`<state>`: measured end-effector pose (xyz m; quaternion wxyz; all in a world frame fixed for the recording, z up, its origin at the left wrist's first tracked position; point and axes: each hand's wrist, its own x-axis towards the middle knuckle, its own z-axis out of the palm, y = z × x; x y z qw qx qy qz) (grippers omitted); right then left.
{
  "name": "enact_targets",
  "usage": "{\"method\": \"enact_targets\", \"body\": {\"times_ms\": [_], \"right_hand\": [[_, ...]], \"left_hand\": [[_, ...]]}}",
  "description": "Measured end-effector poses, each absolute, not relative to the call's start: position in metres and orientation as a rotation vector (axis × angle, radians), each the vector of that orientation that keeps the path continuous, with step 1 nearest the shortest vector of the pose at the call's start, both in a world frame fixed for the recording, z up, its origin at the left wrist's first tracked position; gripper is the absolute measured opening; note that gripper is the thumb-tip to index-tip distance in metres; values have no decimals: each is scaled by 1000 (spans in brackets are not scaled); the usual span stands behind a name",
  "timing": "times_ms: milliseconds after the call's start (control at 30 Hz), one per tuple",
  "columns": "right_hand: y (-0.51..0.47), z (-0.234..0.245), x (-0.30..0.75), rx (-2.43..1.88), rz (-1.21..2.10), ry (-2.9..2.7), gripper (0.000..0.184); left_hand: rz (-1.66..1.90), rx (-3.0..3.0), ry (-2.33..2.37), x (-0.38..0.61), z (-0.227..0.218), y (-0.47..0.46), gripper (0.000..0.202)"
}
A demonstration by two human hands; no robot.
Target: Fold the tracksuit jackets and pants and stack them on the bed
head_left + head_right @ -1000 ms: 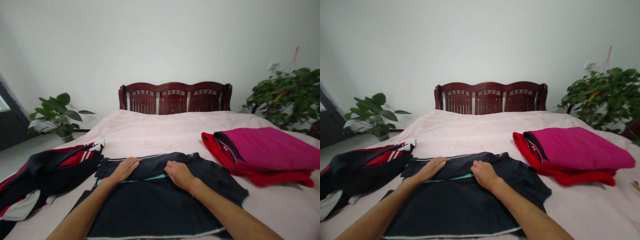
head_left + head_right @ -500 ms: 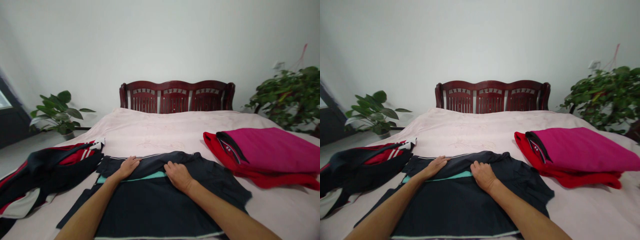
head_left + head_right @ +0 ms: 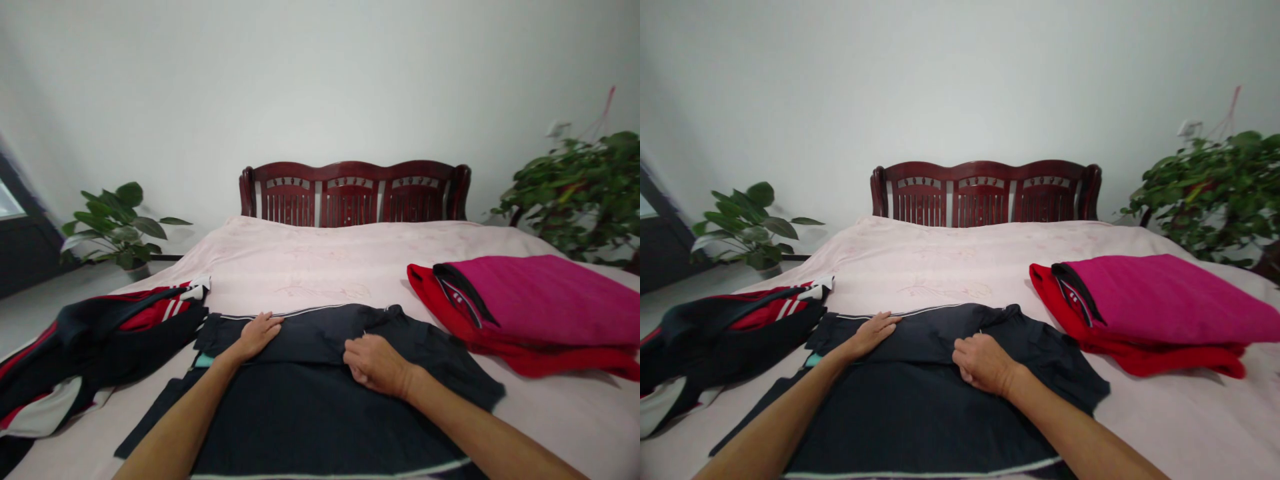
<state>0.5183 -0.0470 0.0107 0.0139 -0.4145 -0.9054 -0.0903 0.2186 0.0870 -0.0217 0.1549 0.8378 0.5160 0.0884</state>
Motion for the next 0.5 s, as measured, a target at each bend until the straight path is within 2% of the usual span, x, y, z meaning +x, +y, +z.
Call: {"method": "enact_targets", "body": {"times_ms": [133,267,367,500], "right_hand": [[-55,15,526,-1310,-82,-2749,17],[-42,35,508,-1454,-36,-2315,21],[-21,43,494,-1560,-84,-2088,34],[-1,19,501,-1718,-14,-2256,52]], "left_hand": [[232,2403,1619,223,-32,78,51],[273,2454,1634,226,-22,68,46],[333,2509,1658,221,-13,65,44],[220,2530,2037,198,-22,62,54]]}}
